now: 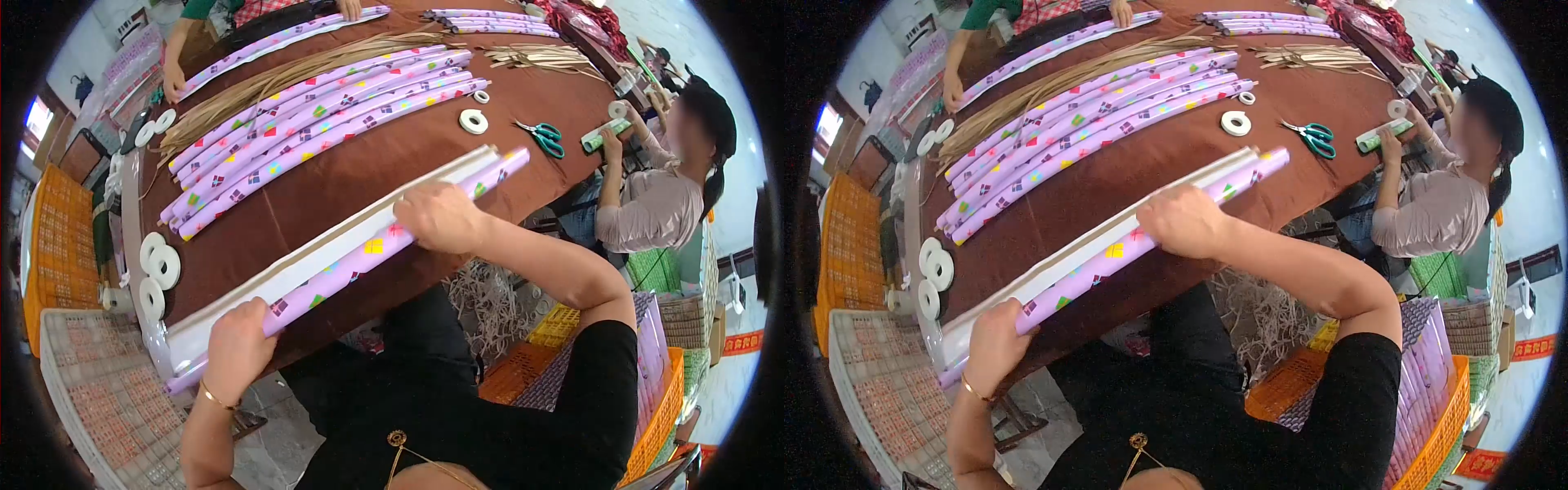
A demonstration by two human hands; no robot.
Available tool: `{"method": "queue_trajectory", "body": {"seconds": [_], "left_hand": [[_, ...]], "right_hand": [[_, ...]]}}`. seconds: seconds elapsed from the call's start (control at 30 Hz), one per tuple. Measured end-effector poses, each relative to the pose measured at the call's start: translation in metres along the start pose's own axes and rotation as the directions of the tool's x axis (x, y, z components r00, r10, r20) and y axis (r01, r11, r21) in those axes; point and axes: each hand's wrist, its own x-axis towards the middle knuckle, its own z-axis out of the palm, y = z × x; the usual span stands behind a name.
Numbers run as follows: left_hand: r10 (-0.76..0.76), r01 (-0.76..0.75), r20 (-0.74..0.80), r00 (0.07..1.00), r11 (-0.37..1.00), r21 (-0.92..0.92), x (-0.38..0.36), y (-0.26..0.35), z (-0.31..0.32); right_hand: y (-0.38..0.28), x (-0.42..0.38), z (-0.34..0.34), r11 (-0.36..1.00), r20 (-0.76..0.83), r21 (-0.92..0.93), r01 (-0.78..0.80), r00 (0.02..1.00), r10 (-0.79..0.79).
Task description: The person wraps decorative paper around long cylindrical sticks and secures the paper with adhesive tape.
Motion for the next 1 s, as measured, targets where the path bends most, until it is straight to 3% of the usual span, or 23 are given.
{"method": "queue_trajectory", "body": {"seconds": [0.03,0.07,0.1,0.13,0.2,0.23,0.3,0.33,0.37,0.4,0.47,0.53,0.6,0.63,0.73,0.8,0.87,0.9,0.97,1.0], "left_hand": [[-0.014,0.025,0.119,0.993,0.995,-0.097,0.002,0.000,-0.005],[-0.041,0.053,0.124,0.991,0.994,-0.094,0.005,-0.002,-0.005],[0.004,-0.003,0.020,1.000,0.997,-0.076,0.005,-0.005,0.001],[0.036,-0.040,-0.081,0.996,0.998,-0.048,0.004,-0.010,0.004],[0.178,-0.073,-0.365,0.914,0.956,0.282,0.005,-0.013,-0.001],[0.165,-0.051,-0.365,0.916,0.952,0.302,0.003,-0.016,-0.002],[0.180,-0.055,-0.393,0.902,0.950,0.309,0.002,-0.020,0.001],[0.213,-0.089,-0.421,0.882,0.952,0.294,0.002,-0.020,0.004],[0.162,-0.095,-0.362,0.918,0.976,0.197,0.000,-0.016,0.002],[0.124,-0.100,-0.303,0.945,0.991,0.092,-0.002,-0.013,0.000],[0.141,-0.171,-0.278,0.950,0.981,-0.087,-0.002,-0.010,0.002],[0.067,-0.092,-0.205,0.976,0.989,-0.113,-0.004,-0.005,-0.002],[0.000,0.010,-0.223,0.975,0.999,0.044,-0.002,-0.008,-0.003],[0.048,-0.013,-0.259,0.965,0.991,0.134,-0.004,-0.009,-0.001],[0.132,-0.111,-0.382,0.915,0.991,0.076,-0.010,-0.005,0.006],[0.079,-0.071,-0.346,0.935,0.997,0.037,-0.010,-0.004,0.012],[0.124,-0.042,-0.434,0.893,0.980,0.192,-0.008,-0.004,0.013],[0.159,-0.007,-0.456,0.876,0.949,0.317,-0.006,-0.004,0.011],[0.212,-0.013,-0.505,0.837,0.929,0.369,-0.003,-0.007,0.003],[0.270,-0.017,-0.547,0.792,0.906,0.422,-0.002,-0.008,0.001]], "right_hand": [[0.004,0.003,0.000,0.997,-0.128,-0.076,0.032,0.991,-0.042],[0.006,0.007,0.002,0.987,-0.253,-0.146,0.062,0.962,-0.098],[0.005,0.011,-0.005,0.983,-0.291,-0.165,0.076,0.949,-0.122],[0.005,0.011,-0.002,0.989,-0.240,-0.146,0.027,0.969,-0.062],[0.005,0.008,-0.002,0.996,0.086,-0.029,-0.086,0.992,0.089],[-0.004,0.009,-0.008,0.993,0.069,0.022,-0.116,0.991,0.114],[-0.006,0.009,-0.015,0.985,0.224,0.059,-0.160,0.964,0.144],[-0.005,0.008,-0.013,0.988,0.178,0.073,-0.136,0.977,0.121],[-0.003,0.007,-0.013,0.994,0.082,0.057,-0.095,0.993,0.090],[0.000,0.007,-0.012,1.000,-0.087,0.015,-0.009,0.996,0.010],[0.000,0.017,-0.027,0.980,-0.320,-0.151,0.128,0.932,-0.171],[-0.003,0.020,-0.032,0.971,-0.333,-0.231,0.057,0.934,-0.134],[0.002,0.019,-0.023,0.976,-0.314,-0.207,0.068,0.940,-0.132],[0.003,0.016,-0.017,0.980,-0.298,-0.189,0.067,0.947,-0.122],[0.002,0.009,-0.008,0.986,-0.285,-0.162,0.044,0.954,-0.089],[-0.008,0.010,-0.012,0.989,-0.270,-0.140,0.036,0.960,-0.074],[-0.011,0.005,-0.009,0.992,-0.252,-0.123,0.030,0.966,-0.060],[-0.006,0.000,0.000,0.998,-0.203,-0.057,0.001,0.979,-0.012],[-0.006,-0.003,0.001,0.999,-0.149,0.007,-0.035,0.988,0.036],[-0.012,-0.003,-0.004,0.995,-0.028,0.078,-0.059,0.998,0.061]]}}
